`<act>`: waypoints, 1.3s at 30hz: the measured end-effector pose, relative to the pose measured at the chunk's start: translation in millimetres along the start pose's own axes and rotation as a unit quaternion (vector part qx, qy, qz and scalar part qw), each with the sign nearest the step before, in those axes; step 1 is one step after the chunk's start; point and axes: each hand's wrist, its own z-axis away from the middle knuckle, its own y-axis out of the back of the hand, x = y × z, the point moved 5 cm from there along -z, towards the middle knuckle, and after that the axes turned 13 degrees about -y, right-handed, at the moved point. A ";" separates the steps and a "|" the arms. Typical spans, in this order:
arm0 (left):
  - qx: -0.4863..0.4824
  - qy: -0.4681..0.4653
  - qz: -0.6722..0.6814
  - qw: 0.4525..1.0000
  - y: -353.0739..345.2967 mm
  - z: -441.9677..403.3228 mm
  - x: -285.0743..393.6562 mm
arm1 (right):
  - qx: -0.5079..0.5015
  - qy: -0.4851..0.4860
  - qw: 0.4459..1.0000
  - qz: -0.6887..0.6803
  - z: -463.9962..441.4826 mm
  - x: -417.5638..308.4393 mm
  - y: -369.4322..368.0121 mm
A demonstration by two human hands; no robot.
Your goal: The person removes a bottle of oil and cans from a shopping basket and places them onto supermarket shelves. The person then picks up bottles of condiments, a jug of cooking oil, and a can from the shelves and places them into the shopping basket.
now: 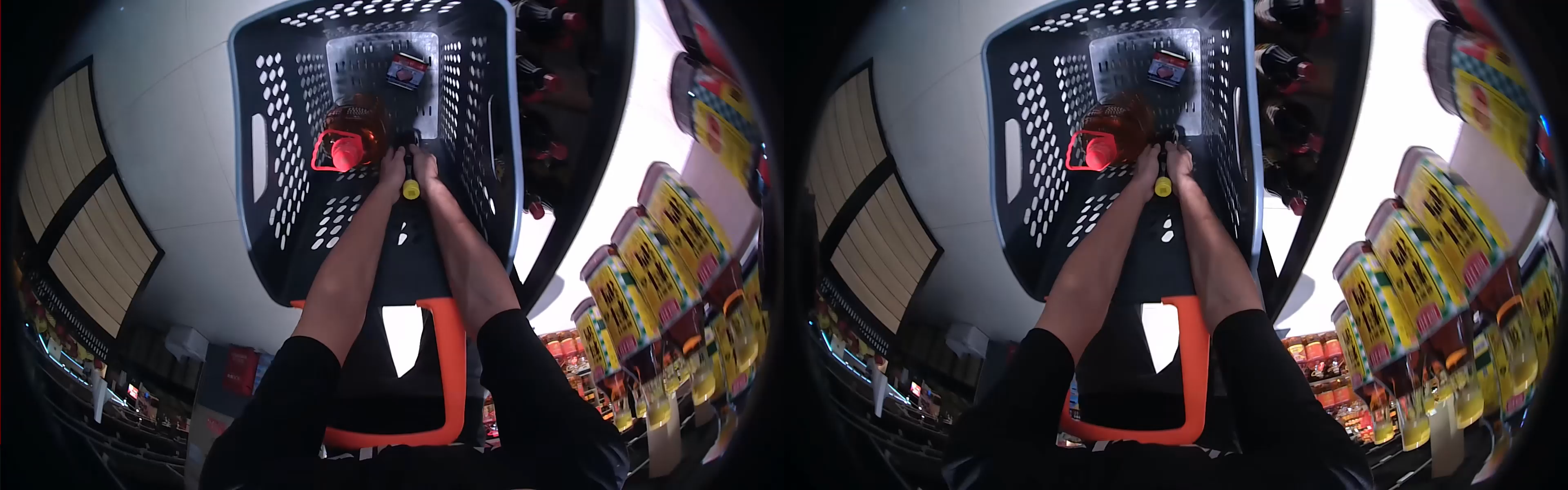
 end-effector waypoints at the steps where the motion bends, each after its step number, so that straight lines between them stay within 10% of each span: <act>1: -0.009 -0.005 -0.045 0.999 0.9 -10.7 -5.7 | 0.009 -0.001 1.000 0.011 -13.4 8.8 -2.1; 27: -0.053 -0.016 -0.135 0.989 -2.9 -14.0 -18.6 | 0.021 0.006 1.000 0.018 -20.4 23.9 10.4; 34: -0.173 -0.074 -0.246 0.951 12.6 118.8 74.0 | 0.013 0.031 0.989 0.143 186.1 -9.7 63.8; 39: -0.351 -0.301 -0.333 0.822 44.9 293.6 181.0 | -0.146 0.280 0.933 0.170 373.9 -6.6 106.5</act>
